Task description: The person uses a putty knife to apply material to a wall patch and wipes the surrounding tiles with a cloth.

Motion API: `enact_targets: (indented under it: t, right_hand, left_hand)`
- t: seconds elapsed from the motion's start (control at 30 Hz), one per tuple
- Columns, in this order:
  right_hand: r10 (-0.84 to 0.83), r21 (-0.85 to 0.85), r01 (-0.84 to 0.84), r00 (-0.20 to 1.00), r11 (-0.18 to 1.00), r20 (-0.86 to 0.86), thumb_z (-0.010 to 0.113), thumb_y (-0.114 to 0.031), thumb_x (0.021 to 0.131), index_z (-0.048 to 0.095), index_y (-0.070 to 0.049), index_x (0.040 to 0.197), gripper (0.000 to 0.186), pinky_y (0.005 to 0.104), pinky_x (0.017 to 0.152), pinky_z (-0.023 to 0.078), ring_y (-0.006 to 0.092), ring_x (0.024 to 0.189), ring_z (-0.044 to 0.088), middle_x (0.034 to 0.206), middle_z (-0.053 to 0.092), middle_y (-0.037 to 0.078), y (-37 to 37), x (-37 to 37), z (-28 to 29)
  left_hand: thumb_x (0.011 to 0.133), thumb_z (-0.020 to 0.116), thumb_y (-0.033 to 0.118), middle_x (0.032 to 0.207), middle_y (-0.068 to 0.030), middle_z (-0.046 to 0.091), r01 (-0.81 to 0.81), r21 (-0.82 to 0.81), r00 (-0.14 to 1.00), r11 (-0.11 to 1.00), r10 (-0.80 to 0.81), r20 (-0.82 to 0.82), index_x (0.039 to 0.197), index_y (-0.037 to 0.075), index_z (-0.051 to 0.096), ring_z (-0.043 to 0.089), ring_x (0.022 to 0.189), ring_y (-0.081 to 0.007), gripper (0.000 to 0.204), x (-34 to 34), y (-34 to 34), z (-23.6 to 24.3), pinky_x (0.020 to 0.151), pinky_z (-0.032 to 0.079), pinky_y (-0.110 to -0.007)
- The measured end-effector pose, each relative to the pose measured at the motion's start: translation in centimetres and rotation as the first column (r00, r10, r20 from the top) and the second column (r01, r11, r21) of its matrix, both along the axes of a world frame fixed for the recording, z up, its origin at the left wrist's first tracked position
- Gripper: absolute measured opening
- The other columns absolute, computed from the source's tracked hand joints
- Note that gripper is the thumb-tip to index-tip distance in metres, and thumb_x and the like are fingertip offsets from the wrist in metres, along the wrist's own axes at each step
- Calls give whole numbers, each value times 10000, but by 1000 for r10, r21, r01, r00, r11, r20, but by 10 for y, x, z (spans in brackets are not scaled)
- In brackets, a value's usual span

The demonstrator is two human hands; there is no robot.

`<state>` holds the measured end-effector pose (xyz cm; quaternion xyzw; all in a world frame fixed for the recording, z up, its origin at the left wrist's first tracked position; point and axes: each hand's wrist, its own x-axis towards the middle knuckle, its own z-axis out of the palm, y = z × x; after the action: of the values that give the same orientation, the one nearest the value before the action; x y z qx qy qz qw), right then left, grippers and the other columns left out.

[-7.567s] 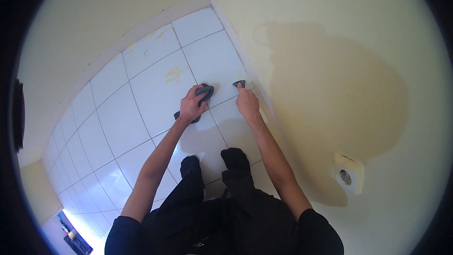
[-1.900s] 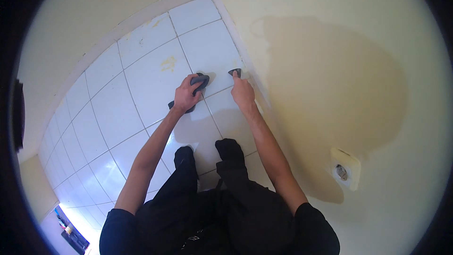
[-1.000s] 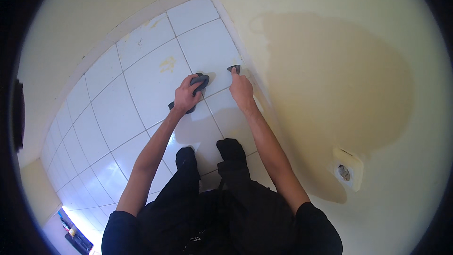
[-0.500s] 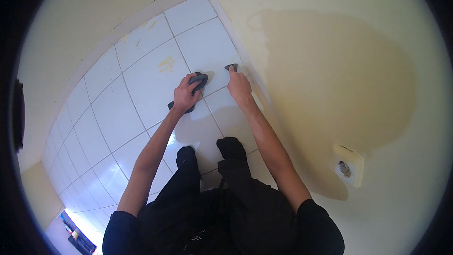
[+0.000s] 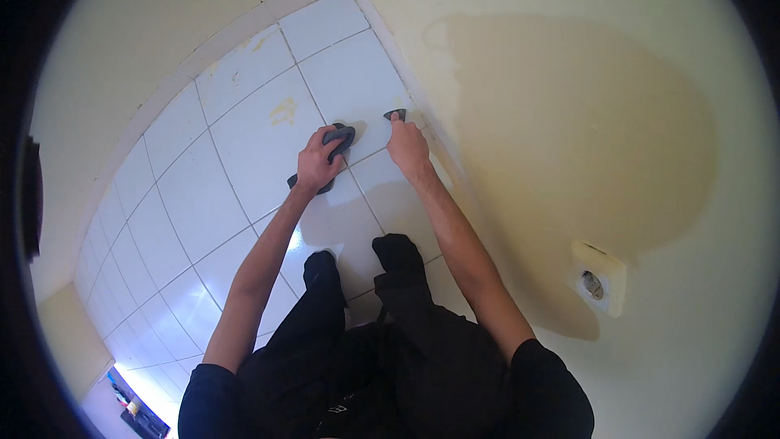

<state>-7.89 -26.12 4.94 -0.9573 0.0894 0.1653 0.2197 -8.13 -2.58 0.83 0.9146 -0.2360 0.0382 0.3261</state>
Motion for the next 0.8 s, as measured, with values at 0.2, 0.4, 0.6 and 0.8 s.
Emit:
enact_targets:
  t: [0.2, 0.4, 0.6, 0.8]
  right_hand:
    - [-14, -4, 14, 1000, 1000, -3, 493, -70, 964, 534, 1, 1391, 436, 517, 795, 572, 438, 912, 697, 945, 695, 288, 1, -4, 2]
    - [-37, -10, 38, 997, 999, 62, 521, -43, 924, 521, -43, 1430, 506, 524, 759, 569, 431, 841, 697, 908, 703, 268, -5, -4, -8]
    - [-4, -16, 5, 998, 1000, 67, 553, -55, 920, 531, -54, 1427, 508, 521, 748, 569, 421, 825, 698, 851, 698, 259, -10, -8, -15]
    - [-20, -49, 22, 999, 999, 45, 559, -32, 912, 532, -49, 1425, 514, 514, 762, 573, 420, 831, 700, 868, 700, 266, -8, -9, -10]
  left_hand:
    - [735, 688, 75, 1289, -80, 586, -6, 13, 997, 1000, 7, -71, 1125, 108, 716, 618, 1145, -282, 392, -1, 0, 1, 858, 583, -397]
    - [727, 699, 69, 1263, -53, 583, 1, -6, 1000, 1000, -1, -21, 1114, 123, 726, 628, 1069, -265, 392, 0, -2, 4, 766, 602, -395]
    - [729, 708, 74, 1256, -51, 583, 7, -8, 1000, 1000, -7, -9, 1112, 114, 724, 628, 1060, -263, 385, 0, 1, 2, 758, 601, -388]
    - [730, 711, 78, 1248, -53, 584, -2, -17, 1000, 1000, 2, 7, 1110, 119, 723, 627, 1059, -265, 383, -1, -1, 5, 756, 600, -391]
